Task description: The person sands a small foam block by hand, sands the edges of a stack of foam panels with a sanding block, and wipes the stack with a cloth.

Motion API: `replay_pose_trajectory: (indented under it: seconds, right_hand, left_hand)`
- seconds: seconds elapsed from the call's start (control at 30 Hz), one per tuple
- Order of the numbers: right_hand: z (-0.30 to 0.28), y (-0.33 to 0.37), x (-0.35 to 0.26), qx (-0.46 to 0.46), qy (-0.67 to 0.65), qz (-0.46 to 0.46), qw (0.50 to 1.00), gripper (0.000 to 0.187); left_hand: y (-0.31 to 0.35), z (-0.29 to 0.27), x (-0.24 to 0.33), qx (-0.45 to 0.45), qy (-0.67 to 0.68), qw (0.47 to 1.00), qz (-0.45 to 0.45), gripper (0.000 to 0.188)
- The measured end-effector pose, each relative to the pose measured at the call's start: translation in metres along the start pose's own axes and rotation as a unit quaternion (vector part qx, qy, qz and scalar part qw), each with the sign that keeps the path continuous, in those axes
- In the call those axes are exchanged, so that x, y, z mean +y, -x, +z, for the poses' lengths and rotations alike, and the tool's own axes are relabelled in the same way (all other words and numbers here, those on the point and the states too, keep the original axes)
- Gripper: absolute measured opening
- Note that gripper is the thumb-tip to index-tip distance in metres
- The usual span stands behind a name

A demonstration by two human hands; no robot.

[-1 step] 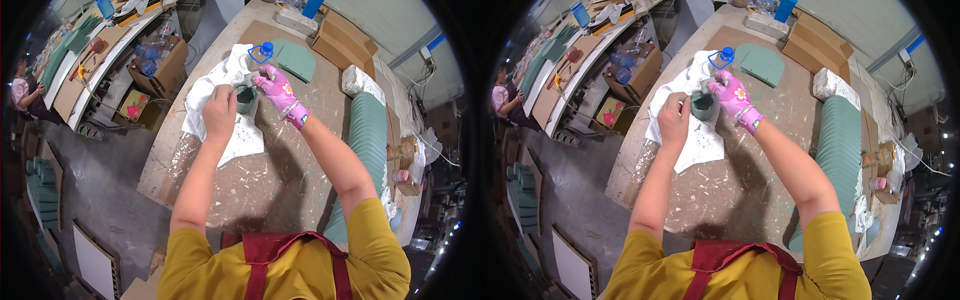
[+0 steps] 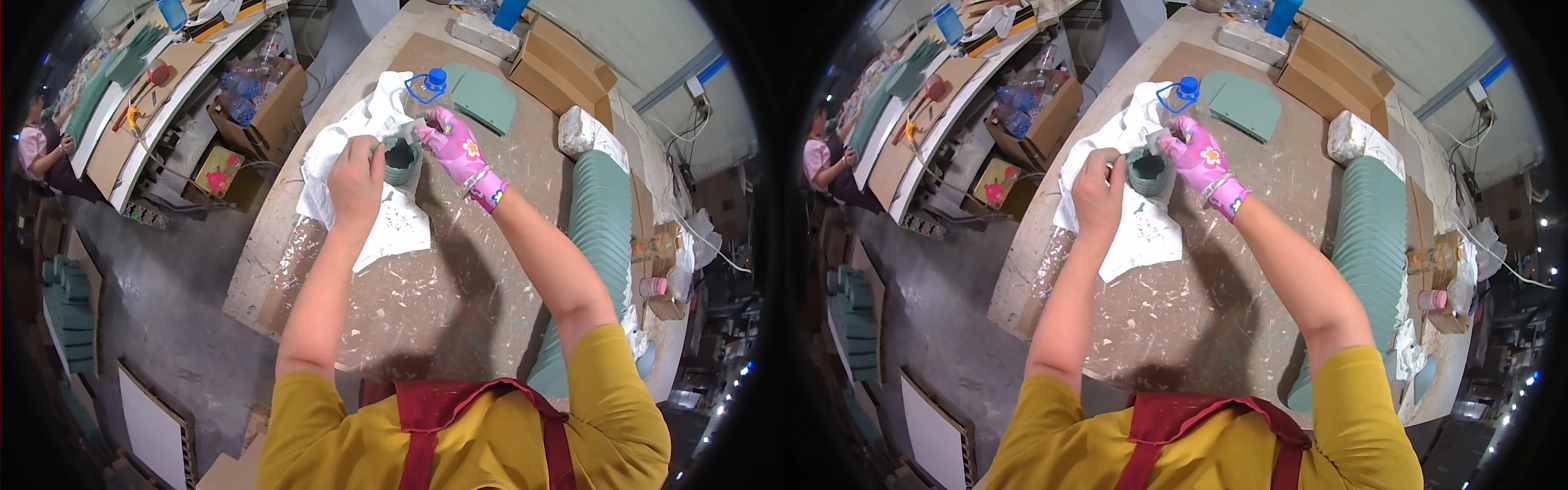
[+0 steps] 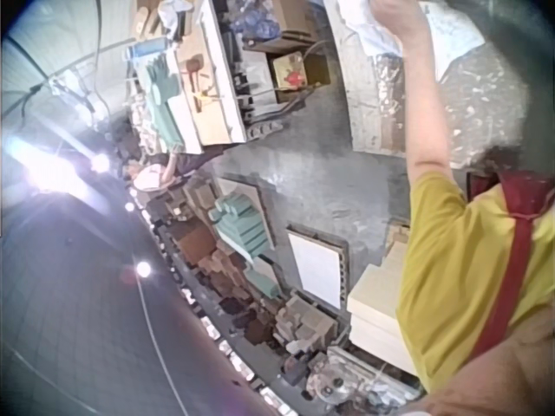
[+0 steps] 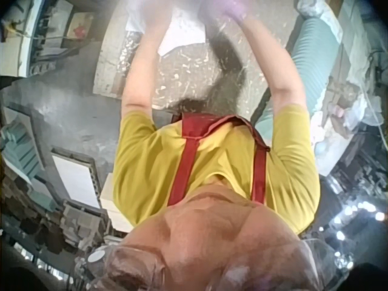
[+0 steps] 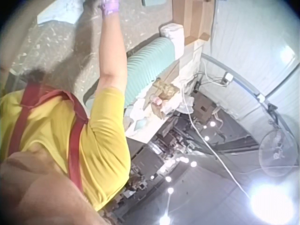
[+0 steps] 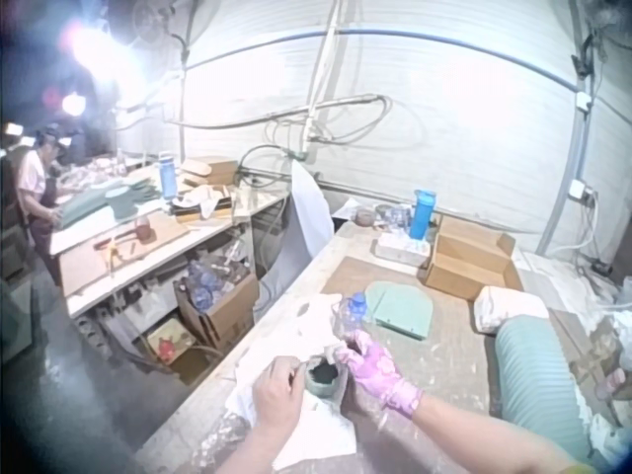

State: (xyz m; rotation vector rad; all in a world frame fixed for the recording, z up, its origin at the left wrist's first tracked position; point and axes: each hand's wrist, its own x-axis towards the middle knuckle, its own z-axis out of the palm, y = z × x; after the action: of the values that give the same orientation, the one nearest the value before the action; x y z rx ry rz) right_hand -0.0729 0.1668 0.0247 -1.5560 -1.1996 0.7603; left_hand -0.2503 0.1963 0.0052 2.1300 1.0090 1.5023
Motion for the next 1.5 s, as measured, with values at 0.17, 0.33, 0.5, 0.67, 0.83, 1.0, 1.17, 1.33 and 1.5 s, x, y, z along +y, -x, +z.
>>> replay_pose_trajectory:
  seconds: [0.17,0.33,0.5,0.67,0.83,1.0,1.17,1.33,1.5]
  right_hand:
    - [0.010,0.007,0.000,0.031,0.120,-0.049,0.991,0.034]
    - [-0.020,0.026,-0.026,0.036,-0.143,0.129,0.981,0.023]
    - [-0.103,0.112,-0.044,-0.018,-0.376,0.138,0.916,0.026]
    - [-0.225,0.271,-0.053,0.205,-0.298,0.033,0.932,0.026]
    - [-0.240,0.412,-0.050,0.407,-0.061,0.072,0.908,0.036]
    - [-0.176,0.460,-0.038,0.388,0.209,0.061,0.896,0.035]
    - [-0.152,0.469,-0.045,0.312,0.324,0.084,0.889,0.035]
    - [-0.136,0.465,-0.032,0.229,0.411,0.023,0.882,0.043]
    - [-0.130,0.440,-0.036,0.138,0.487,-0.038,0.862,0.040]
  left_hand:
    - [0.000,0.001,0.006,-0.008,0.006,1.000,-0.001,0.010]
    - [0.002,0.008,0.006,-0.113,-0.081,0.990,-0.033,0.012]
    - [-0.004,0.018,-0.010,-0.112,-0.104,0.986,0.068,0.043]
    - [0.049,0.007,0.096,-0.261,0.123,0.956,-0.043,0.043]
    - [0.180,0.010,0.191,-0.565,0.192,0.786,-0.163,0.069]
    - [0.245,0.027,0.239,-0.586,0.214,0.781,-0.038,0.065]
    - [0.264,0.033,0.245,-0.653,0.167,0.731,-0.110,0.046]
    - [0.274,0.040,0.236,-0.685,0.168,0.693,-0.150,0.042]
    - [0.265,0.032,0.250,-0.644,0.265,0.653,-0.297,0.029]
